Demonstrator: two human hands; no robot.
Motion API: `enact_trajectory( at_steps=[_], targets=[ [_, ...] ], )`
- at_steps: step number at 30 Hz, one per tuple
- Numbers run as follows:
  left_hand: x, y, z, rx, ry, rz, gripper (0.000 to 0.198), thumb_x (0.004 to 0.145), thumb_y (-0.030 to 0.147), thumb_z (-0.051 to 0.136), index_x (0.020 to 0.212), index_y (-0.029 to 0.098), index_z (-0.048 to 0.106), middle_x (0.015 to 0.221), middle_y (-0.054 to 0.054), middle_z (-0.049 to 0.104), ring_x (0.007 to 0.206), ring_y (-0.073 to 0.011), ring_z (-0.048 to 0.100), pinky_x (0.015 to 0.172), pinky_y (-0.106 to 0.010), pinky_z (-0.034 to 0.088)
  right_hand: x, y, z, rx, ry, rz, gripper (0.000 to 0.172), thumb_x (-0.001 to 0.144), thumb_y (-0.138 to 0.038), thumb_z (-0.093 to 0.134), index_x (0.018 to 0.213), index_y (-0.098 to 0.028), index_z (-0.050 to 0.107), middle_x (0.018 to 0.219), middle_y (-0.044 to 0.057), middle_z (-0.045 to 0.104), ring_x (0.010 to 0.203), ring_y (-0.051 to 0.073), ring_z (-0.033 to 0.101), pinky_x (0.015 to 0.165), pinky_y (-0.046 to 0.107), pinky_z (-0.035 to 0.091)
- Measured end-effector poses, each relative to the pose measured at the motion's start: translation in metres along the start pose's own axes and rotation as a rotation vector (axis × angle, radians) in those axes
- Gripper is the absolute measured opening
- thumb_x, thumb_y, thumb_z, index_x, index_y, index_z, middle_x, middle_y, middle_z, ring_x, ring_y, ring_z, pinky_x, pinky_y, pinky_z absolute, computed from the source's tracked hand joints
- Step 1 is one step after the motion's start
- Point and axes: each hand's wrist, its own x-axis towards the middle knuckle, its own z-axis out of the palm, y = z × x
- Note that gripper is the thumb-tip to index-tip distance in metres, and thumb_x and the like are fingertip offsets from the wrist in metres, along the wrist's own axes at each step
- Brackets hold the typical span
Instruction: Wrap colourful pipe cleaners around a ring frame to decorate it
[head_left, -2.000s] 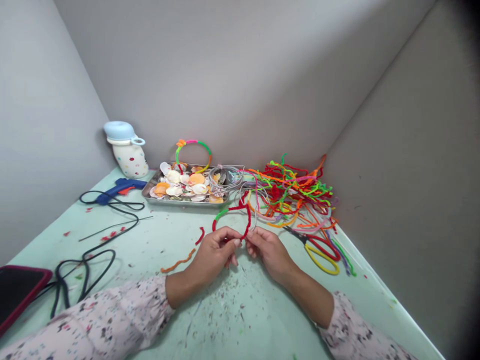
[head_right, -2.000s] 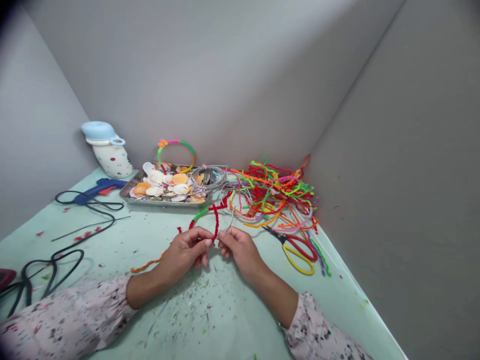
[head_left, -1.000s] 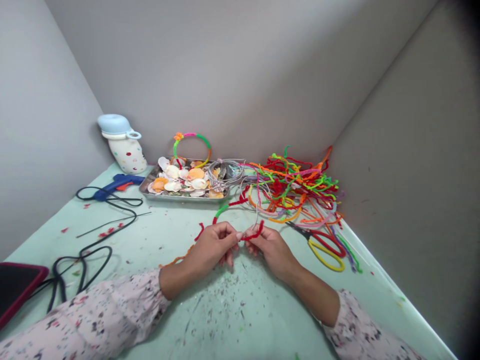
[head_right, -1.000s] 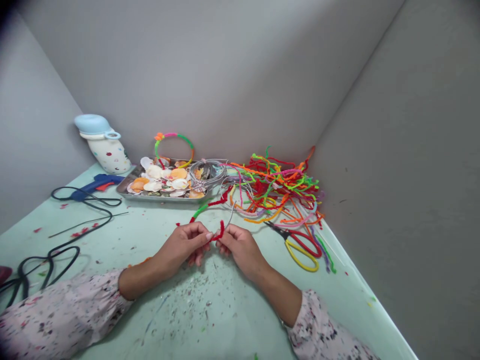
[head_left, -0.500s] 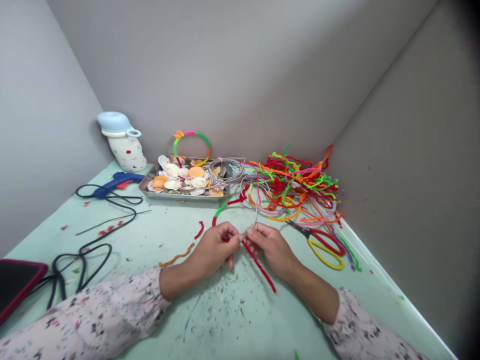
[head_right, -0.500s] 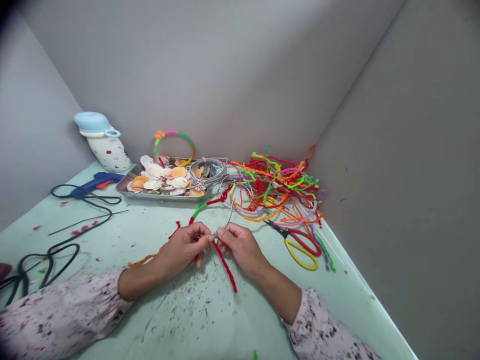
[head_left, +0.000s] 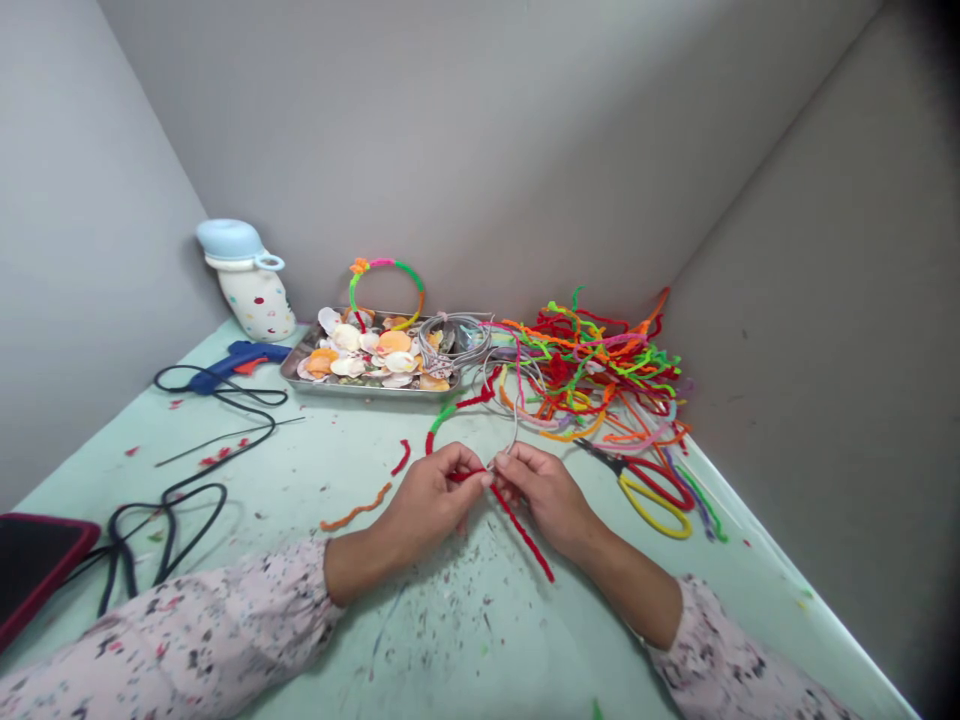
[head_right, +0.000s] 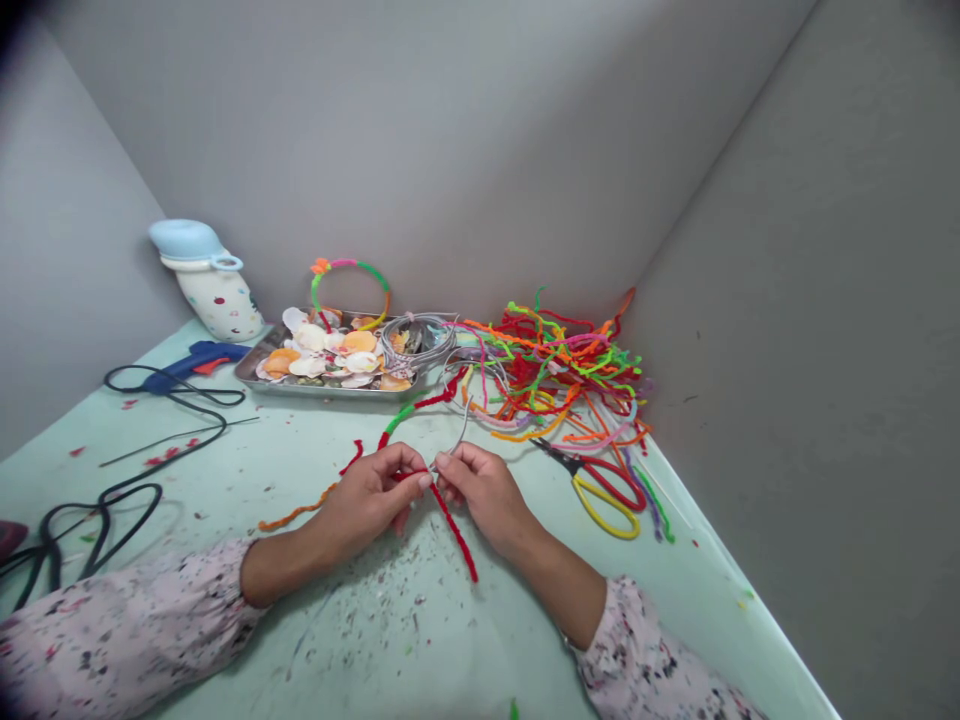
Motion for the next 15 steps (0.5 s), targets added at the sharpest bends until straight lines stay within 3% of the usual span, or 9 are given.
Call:
enact_trajectory(
  at_steps=[7,15],
  targets=[
    [-0.002,0.009,-0.001,0.02,0.016,-0.011,0.013,0.084,0.03,0.057,0.079,0.018,0.054,0.046,0.008,0.049,0.035,-0.0067,0.042,0.037,-0.016,0.029,0.001,0.0,0.001,-0.009,-0.005,-0.006,0.036,0.08,-0.049,0.065,0.065,-0.018,0.053,0.056,-0.004,0.051,0.053,0.01,0.042,0.054,0.024,0.033],
    [-0.002,0.005,-0.002,0.013,-0.031,0.011,0.016,0.086,0.034,0.055,0.085,0.018,0.054,0.049,0.008,0.049,0.039,-0.0078,0.045,0.04,-0.017,0.032,0.001,0.002,0.0,0.019,0.021,-0.017,0.035,0.08,-0.049,0.064,0.066,-0.019,0.053,0.057,-0.005,0.051,0.053,0.01,0.042,0.055,0.024,0.033]
  ],
)
